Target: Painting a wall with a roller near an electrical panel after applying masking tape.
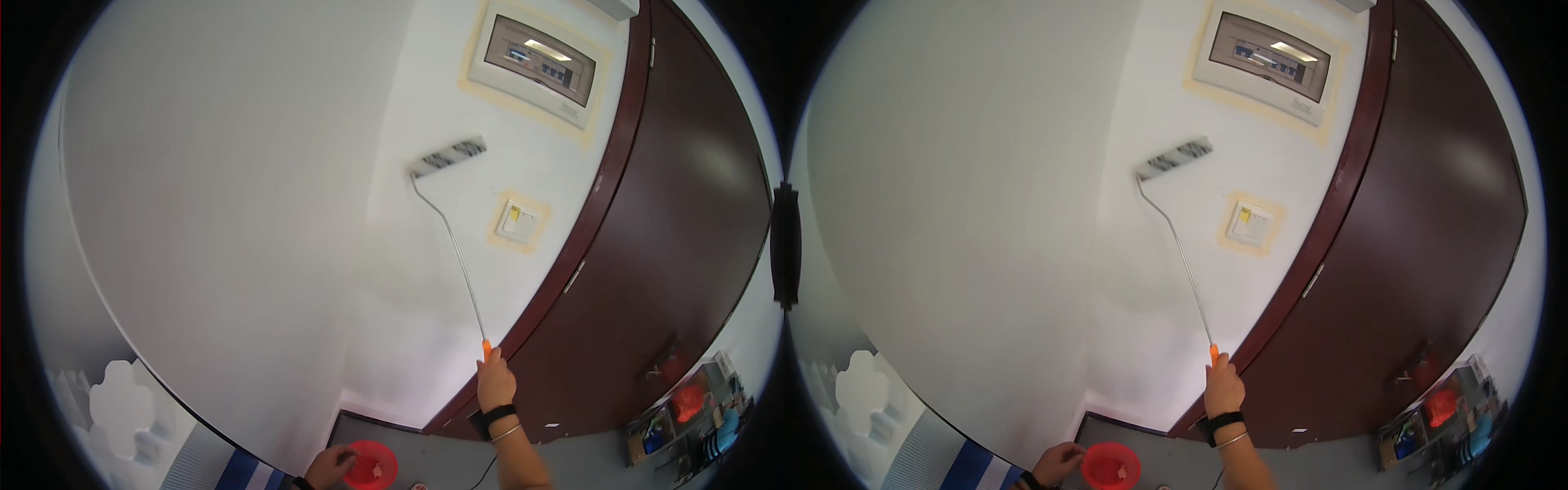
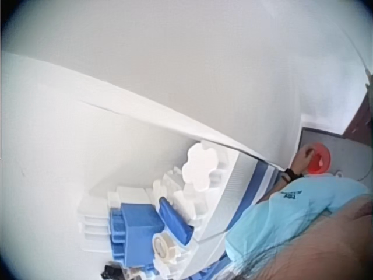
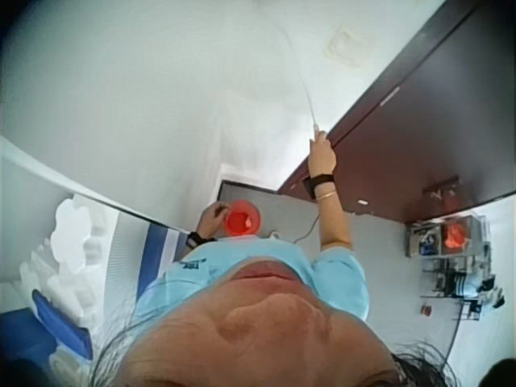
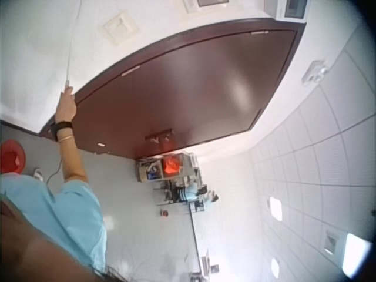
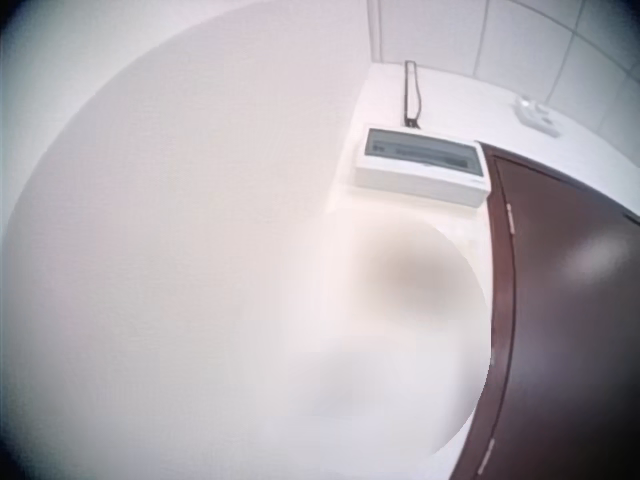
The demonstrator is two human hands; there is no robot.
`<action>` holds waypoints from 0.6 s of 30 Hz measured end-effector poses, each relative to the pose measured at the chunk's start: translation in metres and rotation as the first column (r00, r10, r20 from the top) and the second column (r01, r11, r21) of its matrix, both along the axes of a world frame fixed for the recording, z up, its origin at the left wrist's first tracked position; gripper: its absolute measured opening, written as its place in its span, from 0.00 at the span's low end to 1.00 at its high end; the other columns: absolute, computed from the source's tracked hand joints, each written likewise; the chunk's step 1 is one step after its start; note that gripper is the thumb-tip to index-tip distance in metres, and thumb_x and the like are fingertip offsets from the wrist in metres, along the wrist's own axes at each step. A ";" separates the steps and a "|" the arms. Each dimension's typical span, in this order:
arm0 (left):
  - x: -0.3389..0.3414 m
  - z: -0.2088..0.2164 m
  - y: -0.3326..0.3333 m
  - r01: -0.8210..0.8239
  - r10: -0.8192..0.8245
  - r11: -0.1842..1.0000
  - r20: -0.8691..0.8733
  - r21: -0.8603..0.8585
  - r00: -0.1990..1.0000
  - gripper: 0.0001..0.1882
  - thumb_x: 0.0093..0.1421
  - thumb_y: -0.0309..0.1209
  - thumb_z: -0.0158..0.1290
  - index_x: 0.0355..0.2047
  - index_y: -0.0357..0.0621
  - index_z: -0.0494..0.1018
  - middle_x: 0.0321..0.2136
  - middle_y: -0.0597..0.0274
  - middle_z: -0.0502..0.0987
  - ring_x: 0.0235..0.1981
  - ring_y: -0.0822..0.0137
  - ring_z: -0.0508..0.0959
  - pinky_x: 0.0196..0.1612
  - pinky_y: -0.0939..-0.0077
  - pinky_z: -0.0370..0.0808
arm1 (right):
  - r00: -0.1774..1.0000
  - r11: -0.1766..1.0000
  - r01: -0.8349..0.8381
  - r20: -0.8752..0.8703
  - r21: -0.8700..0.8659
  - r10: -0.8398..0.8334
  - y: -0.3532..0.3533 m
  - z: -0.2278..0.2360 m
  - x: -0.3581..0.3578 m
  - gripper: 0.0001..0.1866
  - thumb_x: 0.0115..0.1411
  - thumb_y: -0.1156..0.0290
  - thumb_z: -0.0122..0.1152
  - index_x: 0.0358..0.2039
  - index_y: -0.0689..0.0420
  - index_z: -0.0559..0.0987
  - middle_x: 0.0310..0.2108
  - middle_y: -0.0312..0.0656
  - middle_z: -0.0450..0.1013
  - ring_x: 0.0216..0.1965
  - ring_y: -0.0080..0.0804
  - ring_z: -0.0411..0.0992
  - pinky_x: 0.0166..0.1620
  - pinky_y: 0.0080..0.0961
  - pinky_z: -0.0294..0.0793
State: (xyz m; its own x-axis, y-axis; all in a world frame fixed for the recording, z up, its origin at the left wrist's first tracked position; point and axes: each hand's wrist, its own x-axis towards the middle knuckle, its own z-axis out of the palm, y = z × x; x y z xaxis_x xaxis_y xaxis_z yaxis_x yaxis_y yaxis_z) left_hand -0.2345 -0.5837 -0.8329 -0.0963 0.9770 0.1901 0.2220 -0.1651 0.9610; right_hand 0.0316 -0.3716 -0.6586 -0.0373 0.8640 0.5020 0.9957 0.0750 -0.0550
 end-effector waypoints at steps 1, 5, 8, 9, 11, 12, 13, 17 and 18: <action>0.002 0.000 0.002 0.003 -0.003 1.000 0.000 -0.002 1.000 0.05 0.63 0.25 0.48 0.37 0.39 0.73 0.26 0.64 0.74 0.28 0.74 0.73 0.33 0.79 0.71 | 0.999 0.999 0.013 -0.035 -0.034 -0.014 -0.005 -0.012 0.003 0.19 0.58 0.61 0.61 0.41 0.56 0.64 0.28 0.47 0.73 0.26 0.47 0.76 0.27 0.36 0.77; 0.004 -0.003 0.004 0.059 -0.052 0.996 0.099 -0.073 0.994 0.05 0.63 0.25 0.48 0.37 0.38 0.72 0.26 0.64 0.73 0.27 0.73 0.72 0.33 0.79 0.71 | 0.995 0.997 -0.048 -0.085 -0.057 0.043 -0.033 -0.060 0.023 0.18 0.59 0.60 0.60 0.40 0.56 0.65 0.27 0.48 0.74 0.25 0.47 0.76 0.26 0.36 0.76; 0.002 0.020 0.004 0.104 -0.081 0.975 0.122 -0.195 0.989 0.07 0.62 0.26 0.49 0.39 0.36 0.72 0.28 0.62 0.75 0.30 0.72 0.75 0.37 0.78 0.73 | 0.978 0.999 -0.044 -0.205 -0.010 0.041 -0.055 -0.076 0.029 0.16 0.58 0.60 0.61 0.39 0.55 0.68 0.26 0.48 0.75 0.26 0.47 0.76 0.26 0.37 0.75; 0.001 0.030 0.003 0.141 -0.099 0.941 0.149 -0.307 0.984 0.09 0.62 0.27 0.50 0.41 0.35 0.72 0.31 0.60 0.78 0.33 0.72 0.78 0.41 0.78 0.75 | 0.961 0.999 -0.034 -0.277 -0.009 0.030 -0.063 -0.074 0.025 0.16 0.58 0.60 0.61 0.39 0.55 0.68 0.26 0.48 0.75 0.26 0.47 0.76 0.27 0.38 0.75; 0.000 0.028 0.003 0.133 -0.090 0.939 0.147 -0.318 0.985 0.10 0.62 0.27 0.50 0.41 0.35 0.72 0.32 0.60 0.78 0.33 0.72 0.78 0.41 0.77 0.75 | 0.913 0.998 -0.059 -0.404 0.018 0.061 -0.070 -0.068 0.011 0.16 0.58 0.61 0.61 0.40 0.55 0.69 0.26 0.49 0.75 0.27 0.50 0.75 0.28 0.40 0.74; 0.000 0.027 0.002 0.124 -0.079 0.936 0.148 -0.329 0.986 0.10 0.63 0.28 0.50 0.42 0.35 0.72 0.32 0.60 0.78 0.34 0.72 0.78 0.41 0.77 0.75 | 0.912 0.999 -0.052 -0.407 0.014 0.053 -0.068 -0.060 0.002 0.16 0.58 0.61 0.61 0.40 0.55 0.69 0.26 0.49 0.75 0.27 0.50 0.75 0.28 0.40 0.74; -0.001 0.024 0.002 0.127 -0.081 0.934 0.148 -0.335 0.986 0.10 0.63 0.28 0.50 0.42 0.35 0.72 0.32 0.60 0.78 0.34 0.72 0.78 0.41 0.77 0.75 | 0.897 0.996 -0.080 -0.432 0.049 0.093 -0.064 -0.050 -0.008 0.16 0.58 0.62 0.61 0.41 0.55 0.69 0.26 0.49 0.75 0.27 0.51 0.75 0.28 0.40 0.74; 0.001 0.028 0.008 0.144 -0.125 0.936 0.078 -0.320 0.989 0.11 0.63 0.29 0.50 0.43 0.35 0.72 0.33 0.59 0.78 0.35 0.71 0.78 0.42 0.77 0.75 | 0.852 0.978 -0.148 -0.484 0.145 0.201 -0.043 -0.001 -0.047 0.16 0.59 0.60 0.60 0.43 0.55 0.69 0.27 0.50 0.75 0.25 0.52 0.74 0.26 0.41 0.73; 0.001 0.030 0.008 0.153 -0.132 0.933 0.085 -0.326 0.988 0.11 0.63 0.29 0.50 0.43 0.35 0.72 0.34 0.59 0.78 0.35 0.71 0.78 0.42 0.76 0.75 | 0.839 0.975 -0.153 -0.499 0.163 0.216 -0.037 0.009 -0.058 0.17 0.59 0.60 0.60 0.44 0.54 0.69 0.27 0.50 0.75 0.25 0.52 0.74 0.26 0.41 0.73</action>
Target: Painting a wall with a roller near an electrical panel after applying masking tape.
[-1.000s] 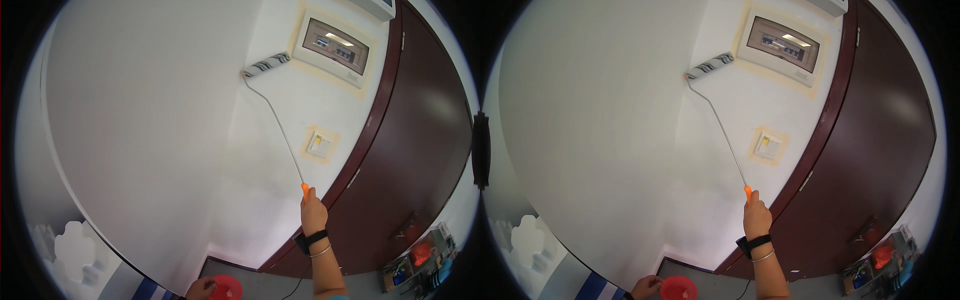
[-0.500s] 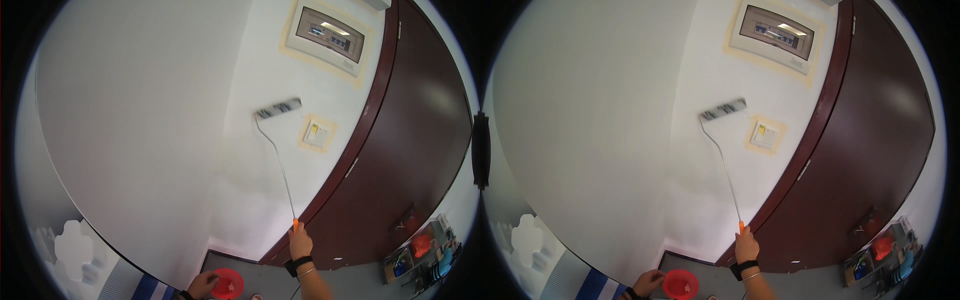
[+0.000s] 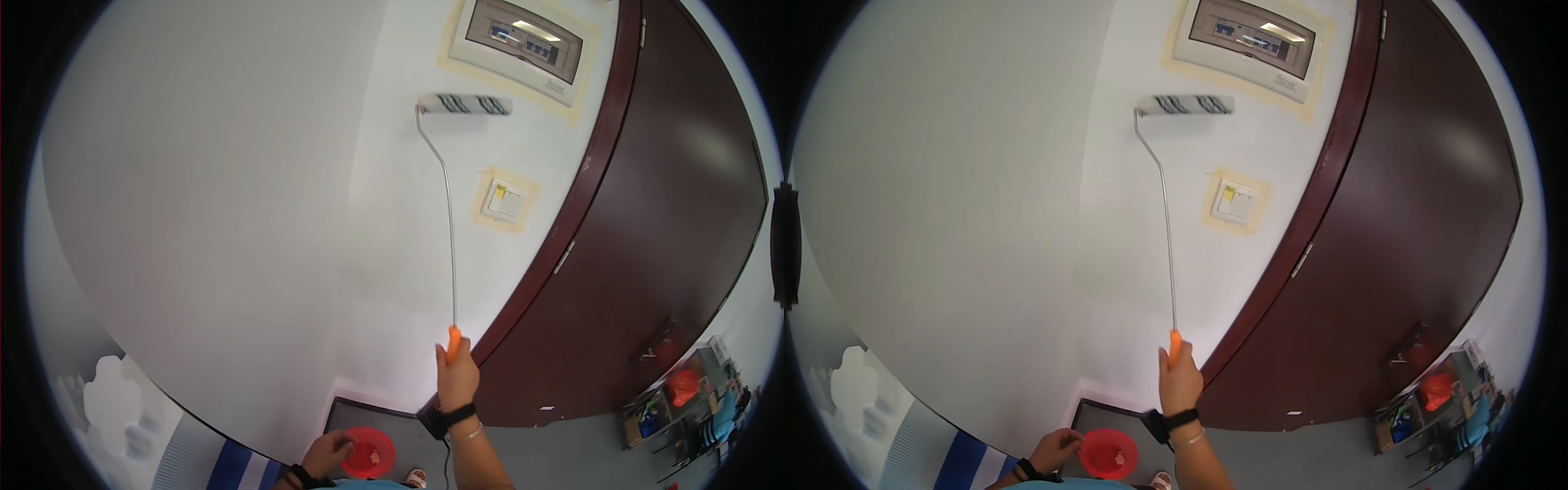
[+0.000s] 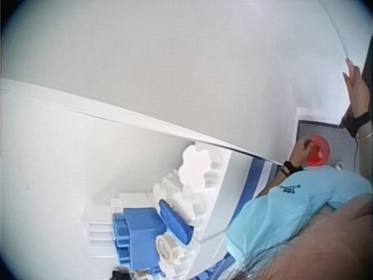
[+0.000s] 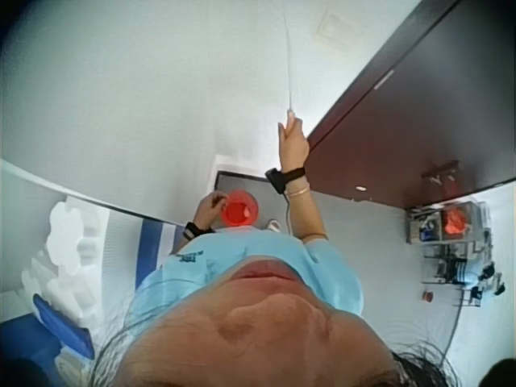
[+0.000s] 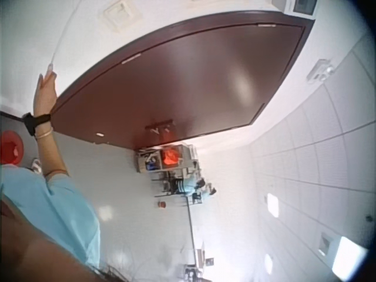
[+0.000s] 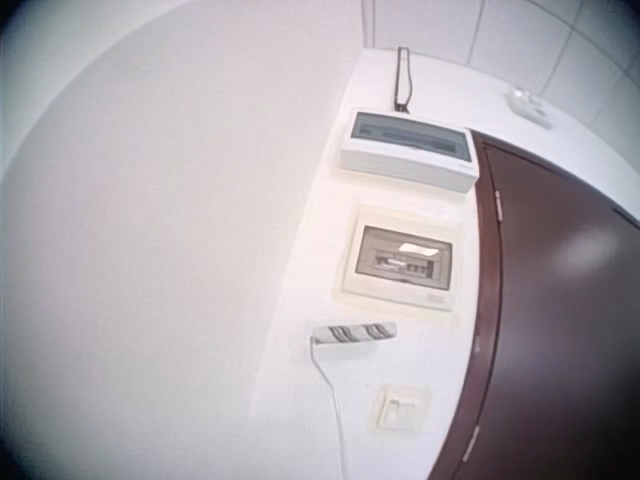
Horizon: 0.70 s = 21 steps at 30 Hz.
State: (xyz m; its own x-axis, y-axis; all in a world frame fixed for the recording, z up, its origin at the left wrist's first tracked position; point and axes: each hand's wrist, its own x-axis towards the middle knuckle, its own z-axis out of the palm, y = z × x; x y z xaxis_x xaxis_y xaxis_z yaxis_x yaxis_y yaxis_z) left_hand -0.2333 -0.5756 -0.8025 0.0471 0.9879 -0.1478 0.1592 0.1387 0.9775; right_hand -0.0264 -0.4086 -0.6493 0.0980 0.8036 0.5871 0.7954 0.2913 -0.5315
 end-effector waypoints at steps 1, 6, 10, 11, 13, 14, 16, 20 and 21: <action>0.001 0.002 -0.001 0.000 0.000 1.000 0.003 -0.001 1.000 0.11 0.63 0.29 0.50 0.43 0.35 0.72 0.34 0.59 0.78 0.35 0.71 0.78 0.42 0.76 0.75 | 1.000 0.998 0.000 -0.020 -0.067 -0.001 0.003 0.012 -0.012 0.17 0.59 0.61 0.60 0.45 0.53 0.69 0.26 0.50 0.75 0.26 0.52 0.74 0.26 0.42 0.72; 0.000 0.001 -0.007 -0.054 0.055 0.998 -0.099 0.013 0.994 0.11 0.62 0.27 0.50 0.42 0.35 0.72 0.33 0.58 0.78 0.34 0.70 0.79 0.42 0.76 0.75 | 0.994 0.996 -0.083 -0.069 -0.013 0.082 0.029 0.037 -0.063 0.18 0.59 0.61 0.60 0.43 0.57 0.66 0.24 0.50 0.73 0.26 0.51 0.73 0.26 0.42 0.70; -0.009 -0.010 -0.015 -0.061 0.062 0.998 -0.051 0.009 0.997 0.10 0.61 0.27 0.50 0.41 0.35 0.72 0.32 0.58 0.78 0.33 0.69 0.78 0.40 0.76 0.75 | 0.983 0.984 -0.165 -0.092 -0.072 0.158 0.041 0.049 -0.092 0.16 0.64 0.63 0.52 0.43 0.62 0.63 0.25 0.52 0.73 0.26 0.53 0.74 0.27 0.42 0.72; -0.010 -0.013 -0.017 -0.095 0.096 0.995 -0.025 0.021 0.995 0.10 0.61 0.28 0.51 0.41 0.37 0.73 0.31 0.58 0.78 0.33 0.68 0.79 0.40 0.75 0.75 | 0.984 0.981 -0.170 -0.066 -0.098 0.164 0.043 0.051 -0.095 0.15 0.65 0.64 0.48 0.42 0.63 0.62 0.25 0.54 0.73 0.26 0.54 0.74 0.27 0.44 0.73; -0.012 -0.006 -0.021 -0.134 0.134 0.991 0.000 0.021 0.991 0.09 0.61 0.29 0.52 0.40 0.39 0.74 0.31 0.57 0.79 0.33 0.67 0.80 0.40 0.75 0.76 | 0.984 0.974 -0.174 -0.055 -0.146 0.168 0.046 0.045 -0.098 0.15 0.65 0.63 0.48 0.42 0.62 0.61 0.25 0.55 0.73 0.26 0.55 0.74 0.27 0.45 0.73; -0.013 0.000 -0.023 -0.148 0.148 0.989 0.001 0.007 0.989 0.09 0.61 0.27 0.50 0.40 0.37 0.73 0.30 0.59 0.78 0.32 0.69 0.78 0.39 0.76 0.75 | 0.985 0.968 -0.171 -0.045 -0.184 0.166 0.048 0.040 -0.099 0.15 0.65 0.63 0.48 0.41 0.62 0.61 0.25 0.56 0.73 0.27 0.56 0.73 0.27 0.46 0.74; -0.015 0.003 -0.025 -0.157 0.157 0.987 0.001 -0.013 0.988 0.09 0.62 0.25 0.49 0.41 0.35 0.72 0.28 0.60 0.77 0.30 0.71 0.77 0.37 0.77 0.75 | 0.987 0.966 -0.159 -0.043 -0.204 0.153 0.050 0.018 -0.097 0.15 0.65 0.63 0.47 0.41 0.62 0.60 0.25 0.57 0.73 0.27 0.57 0.73 0.28 0.47 0.73; -0.019 -0.009 -0.023 -0.200 0.198 0.980 0.067 0.022 0.978 0.08 0.62 0.24 0.48 0.40 0.35 0.72 0.28 0.60 0.76 0.30 0.71 0.77 0.38 0.78 0.75 | 0.993 0.950 -0.117 -0.027 -0.290 0.114 0.040 -0.044 -0.078 0.15 0.65 0.63 0.48 0.41 0.62 0.60 0.26 0.57 0.73 0.27 0.58 0.73 0.28 0.49 0.73; -0.020 -0.009 -0.022 -0.207 0.204 0.977 0.065 0.048 0.977 0.08 0.62 0.23 0.48 0.40 0.35 0.72 0.28 0.60 0.76 0.31 0.71 0.77 0.38 0.77 0.75 | 0.995 0.946 -0.096 -0.006 -0.309 0.099 0.034 -0.058 -0.072 0.15 0.65 0.63 0.48 0.41 0.62 0.61 0.26 0.58 0.73 0.27 0.59 0.73 0.29 0.49 0.73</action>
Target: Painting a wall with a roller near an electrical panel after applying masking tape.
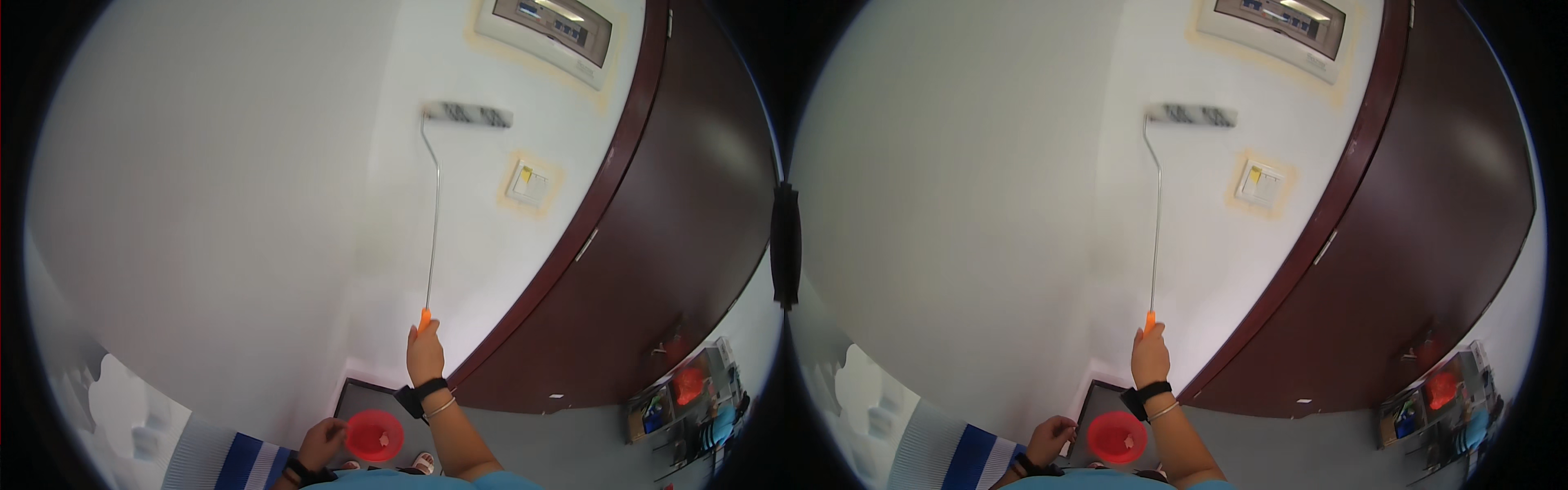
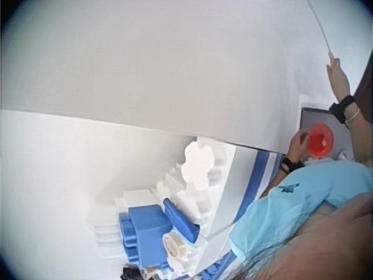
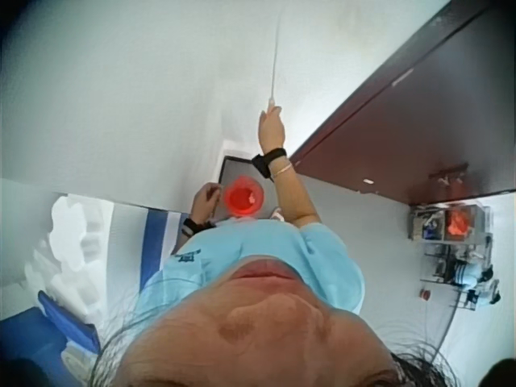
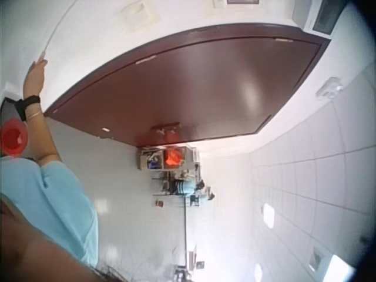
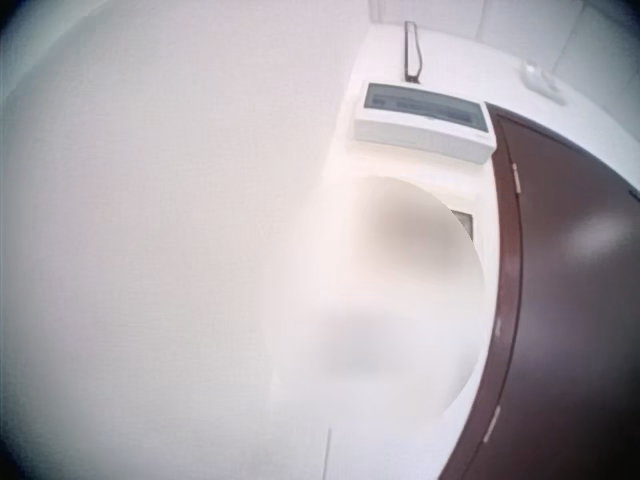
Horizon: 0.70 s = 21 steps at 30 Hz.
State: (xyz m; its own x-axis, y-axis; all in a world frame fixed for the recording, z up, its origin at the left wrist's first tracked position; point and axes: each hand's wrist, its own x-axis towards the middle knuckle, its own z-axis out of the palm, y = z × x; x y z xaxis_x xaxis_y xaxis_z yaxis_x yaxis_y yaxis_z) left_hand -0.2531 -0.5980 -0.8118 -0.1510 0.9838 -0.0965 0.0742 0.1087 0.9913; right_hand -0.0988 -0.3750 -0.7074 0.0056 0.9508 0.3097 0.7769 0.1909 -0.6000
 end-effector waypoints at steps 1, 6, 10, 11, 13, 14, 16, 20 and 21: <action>-0.001 0.003 0.001 0.009 -0.009 1.000 -0.004 -0.008 1.000 0.08 0.62 0.23 0.48 0.40 0.35 0.72 0.28 0.60 0.76 0.31 0.71 0.77 0.38 0.77 0.75 | 1.000 1.000 0.009 0.005 -0.016 -0.008 -0.006 -0.013 0.007 0.15 0.65 0.62 0.48 0.41 0.62 0.61 0.26 0.58 0.73 0.27 0.59 0.73 0.29 0.50 0.73; -0.003 0.019 0.013 0.028 -0.028 0.999 -0.003 -0.015 1.000 0.07 0.63 0.23 0.48 0.40 0.34 0.72 0.28 0.60 0.76 0.30 0.71 0.77 0.38 0.78 0.75 | 1.000 0.987 0.005 -0.002 -0.158 -0.005 -0.042 -0.076 0.033 0.17 0.64 0.62 0.51 0.41 0.63 0.60 0.28 0.62 0.73 0.30 0.63 0.73 0.30 0.51 0.72; -0.001 0.021 0.024 0.068 -0.068 0.998 -0.012 0.003 0.998 0.07 0.63 0.24 0.48 0.40 0.35 0.72 0.28 0.59 0.76 0.30 0.71 0.77 0.38 0.78 0.75 | 0.999 0.960 0.041 0.014 -0.275 -0.039 -0.065 -0.106 0.052 0.17 0.65 0.61 0.49 0.42 0.62 0.60 0.29 0.62 0.73 0.31 0.64 0.72 0.33 0.52 0.72; 0.000 0.021 0.028 0.069 -0.069 0.998 -0.007 0.009 0.998 0.07 0.62 0.24 0.48 0.40 0.35 0.72 0.29 0.60 0.77 0.31 0.71 0.77 0.38 0.78 0.75 | 0.999 0.958 0.051 0.011 -0.281 -0.050 -0.069 -0.110 0.059 0.17 0.65 0.61 0.49 0.42 0.62 0.60 0.29 0.62 0.73 0.31 0.64 0.72 0.33 0.52 0.72; 0.000 0.021 0.030 0.076 -0.076 0.997 -0.008 0.015 0.997 0.08 0.62 0.25 0.49 0.39 0.36 0.73 0.30 0.60 0.77 0.32 0.72 0.77 0.38 0.79 0.74 | 0.998 0.932 0.063 0.008 -0.357 -0.065 -0.081 -0.119 0.073 0.17 0.65 0.59 0.47 0.43 0.59 0.60 0.30 0.62 0.74 0.33 0.64 0.72 0.34 0.54 0.71; -0.001 0.023 0.029 0.078 -0.078 0.997 -0.006 0.019 0.997 0.08 0.62 0.25 0.49 0.40 0.36 0.72 0.30 0.60 0.77 0.33 0.72 0.77 0.38 0.79 0.74 | 0.997 0.932 0.060 -0.022 -0.357 -0.073 -0.085 -0.131 0.084 0.17 0.65 0.58 0.46 0.45 0.57 0.61 0.32 0.61 0.74 0.34 0.64 0.72 0.36 0.55 0.71; 0.000 0.025 0.031 0.089 -0.088 0.996 -0.005 0.015 0.996 0.08 0.62 0.25 0.49 0.40 0.36 0.72 0.30 0.60 0.77 0.33 0.73 0.77 0.38 0.79 0.74 | 0.997 0.924 0.063 -0.010 -0.378 -0.072 -0.095 -0.134 0.101 0.18 0.65 0.57 0.47 0.46 0.57 0.61 0.32 0.61 0.74 0.35 0.63 0.72 0.36 0.54 0.71; 0.001 0.030 0.029 0.075 -0.074 0.997 0.078 -0.010 0.994 0.07 0.63 0.24 0.48 0.40 0.35 0.72 0.29 0.60 0.76 0.31 0.72 0.77 0.38 0.78 0.75 | 0.992 0.936 0.115 0.090 -0.334 -0.090 -0.122 -0.153 0.134 0.18 0.63 0.55 0.49 0.45 0.54 0.65 0.28 0.55 0.75 0.30 0.58 0.74 0.32 0.52 0.71; 0.002 0.030 0.029 0.069 -0.067 0.998 0.107 -0.008 0.992 0.07 0.63 0.24 0.48 0.40 0.34 0.71 0.28 0.60 0.76 0.30 0.71 0.76 0.38 0.77 0.75 | 0.987 0.953 0.123 0.136 -0.277 -0.088 -0.129 -0.155 0.143 0.17 0.62 0.55 0.50 0.44 0.53 0.67 0.25 0.53 0.75 0.27 0.56 0.74 0.30 0.51 0.72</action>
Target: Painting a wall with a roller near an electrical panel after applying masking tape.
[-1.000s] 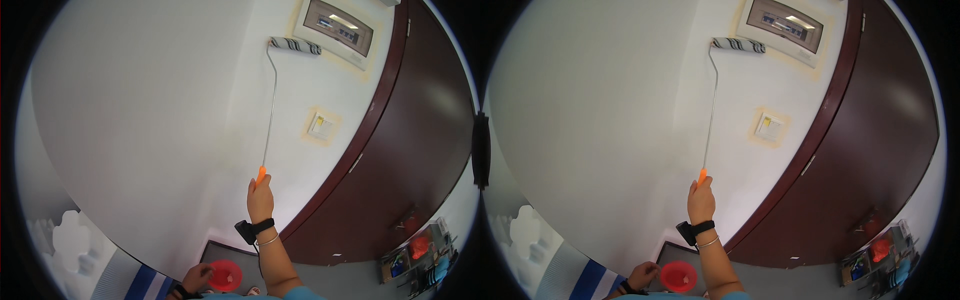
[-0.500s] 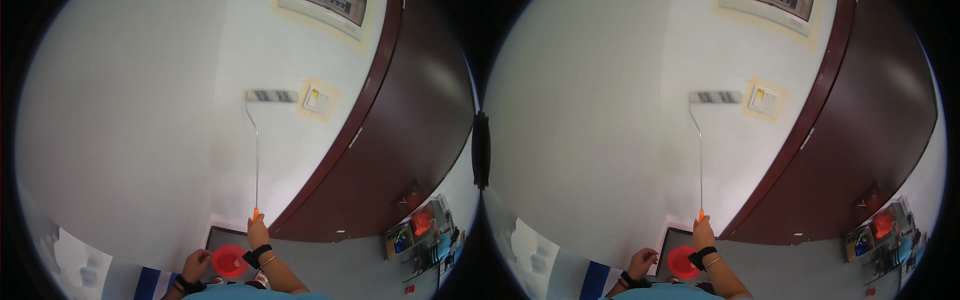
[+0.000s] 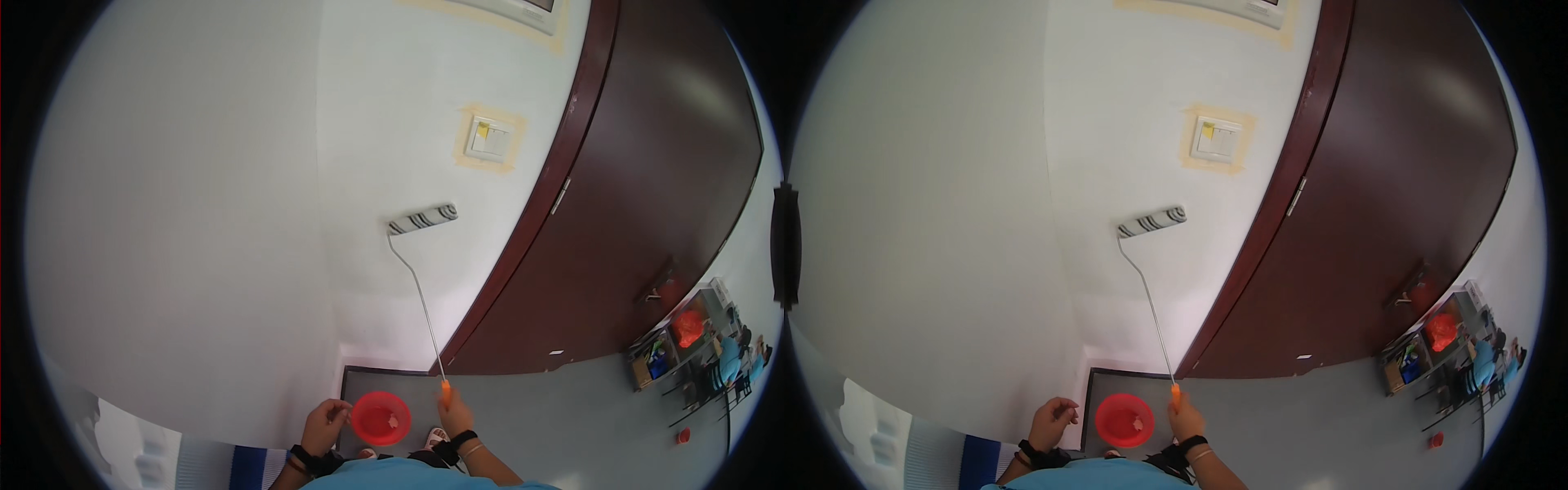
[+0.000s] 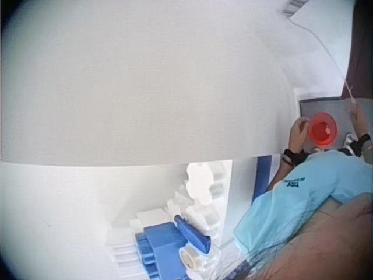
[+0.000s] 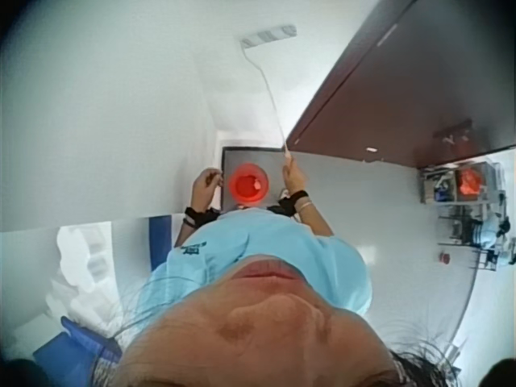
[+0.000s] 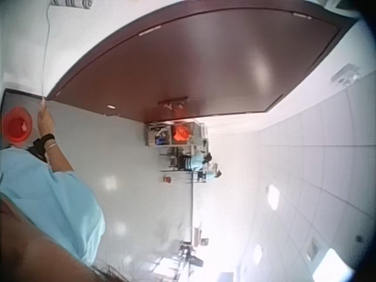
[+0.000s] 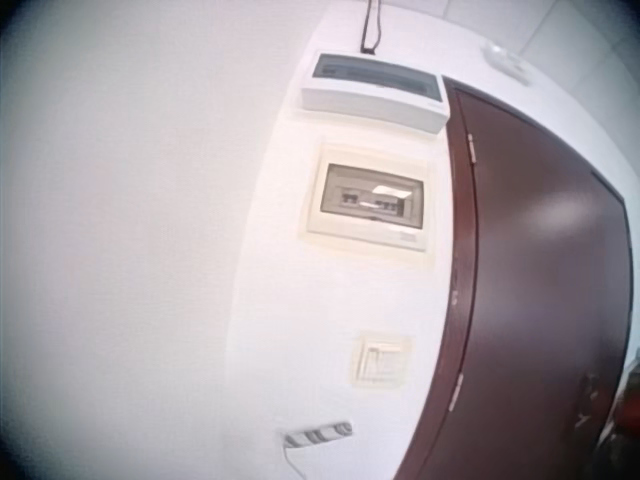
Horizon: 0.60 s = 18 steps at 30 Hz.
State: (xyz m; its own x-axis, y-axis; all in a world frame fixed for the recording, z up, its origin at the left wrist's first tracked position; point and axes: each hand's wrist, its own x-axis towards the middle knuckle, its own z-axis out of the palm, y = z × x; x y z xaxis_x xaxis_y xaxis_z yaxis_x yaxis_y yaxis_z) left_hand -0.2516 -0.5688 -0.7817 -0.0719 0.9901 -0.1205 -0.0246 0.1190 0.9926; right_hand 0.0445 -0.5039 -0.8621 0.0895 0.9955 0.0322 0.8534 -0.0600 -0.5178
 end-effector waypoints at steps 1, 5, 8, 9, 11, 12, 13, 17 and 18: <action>-0.001 -0.001 0.000 0.003 -0.003 1.000 -0.005 0.002 1.000 0.07 0.63 0.24 0.48 0.40 0.34 0.71 0.28 0.60 0.76 0.30 0.71 0.76 0.38 0.77 0.75 | 1.000 0.998 0.014 0.001 0.063 -0.014 -0.006 -0.006 0.008 0.16 0.61 0.55 0.53 0.44 0.51 0.69 0.24 0.51 0.75 0.25 0.53 0.75 0.28 0.49 0.72; -0.005 0.001 -0.001 0.011 -0.011 1.000 -0.048 -0.013 0.999 0.07 0.63 0.23 0.48 0.40 0.34 0.71 0.29 0.60 0.76 0.31 0.71 0.76 0.38 0.76 0.76 | 0.999 0.981 0.035 -0.021 0.191 -0.031 -0.013 -0.002 0.020 0.16 0.59 0.56 0.56 0.43 0.50 0.70 0.24 0.49 0.75 0.25 0.51 0.75 0.28 0.46 0.73; -0.002 0.002 0.002 0.008 -0.008 1.000 -0.030 -0.010 1.000 0.07 0.62 0.23 0.48 0.40 0.35 0.72 0.29 0.61 0.76 0.30 0.72 0.76 0.38 0.78 0.75 | 0.998 0.976 0.054 -0.027 0.212 -0.050 0.008 0.044 0.005 0.16 0.60 0.56 0.56 0.44 0.51 0.70 0.24 0.49 0.75 0.25 0.52 0.75 0.28 0.45 0.74; -0.001 0.002 0.001 -0.007 0.007 1.000 -0.020 -0.008 1.000 0.07 0.62 0.23 0.48 0.40 0.36 0.72 0.28 0.62 0.76 0.29 0.73 0.76 0.36 0.79 0.74 | 0.997 0.956 0.038 -0.073 0.290 -0.018 0.018 0.068 -0.006 0.15 0.61 0.58 0.55 0.43 0.52 0.70 0.24 0.49 0.75 0.25 0.53 0.74 0.28 0.45 0.73; 0.001 0.002 0.003 -0.013 0.013 1.000 -0.023 -0.006 1.000 0.07 0.62 0.23 0.48 0.40 0.36 0.73 0.28 0.62 0.76 0.29 0.73 0.76 0.36 0.79 0.74 | 0.991 0.906 0.008 -0.127 0.423 0.051 0.047 0.105 -0.023 0.14 0.62 0.60 0.55 0.43 0.54 0.70 0.24 0.51 0.74 0.25 0.53 0.74 0.27 0.44 0.72; 0.003 0.002 0.005 -0.012 0.012 1.000 -0.019 0.000 1.000 0.07 0.62 0.24 0.48 0.39 0.36 0.73 0.28 0.62 0.76 0.29 0.73 0.76 0.36 0.79 0.74 | 0.988 0.877 -0.006 -0.133 0.480 0.080 0.061 0.119 -0.028 0.14 0.62 0.62 0.55 0.43 0.55 0.69 0.24 0.51 0.74 0.24 0.54 0.73 0.27 0.44 0.72; 0.005 0.002 0.006 -0.006 0.006 1.000 -0.023 0.001 1.000 0.07 0.62 0.24 0.48 0.39 0.36 0.73 0.28 0.62 0.76 0.29 0.73 0.76 0.36 0.79 0.74 | 0.985 0.868 -0.001 -0.147 0.496 0.085 0.074 0.136 -0.034 0.13 0.62 0.63 0.55 0.42 0.56 0.69 0.23 0.52 0.73 0.24 0.54 0.73 0.26 0.44 0.71; 0.011 0.003 0.008 0.000 0.001 1.000 -0.033 0.007 0.999 0.07 0.62 0.24 0.49 0.40 0.37 0.73 0.28 0.63 0.76 0.29 0.73 0.76 0.36 0.79 0.74 | 0.962 0.863 0.004 -0.237 0.504 0.133 0.110 0.194 -0.058 0.12 0.62 0.64 0.55 0.39 0.58 0.68 0.21 0.52 0.73 0.23 0.54 0.73 0.25 0.43 0.71; 0.013 0.004 0.008 -0.006 0.005 1.000 -0.044 -0.005 0.999 0.07 0.62 0.24 0.49 0.40 0.37 0.73 0.28 0.63 0.76 0.29 0.73 0.76 0.37 0.79 0.74 | 0.961 0.864 0.008 -0.243 0.503 0.133 0.115 0.198 -0.061 0.12 0.62 0.64 0.55 0.39 0.58 0.68 0.21 0.52 0.73 0.23 0.54 0.73 0.25 0.43 0.71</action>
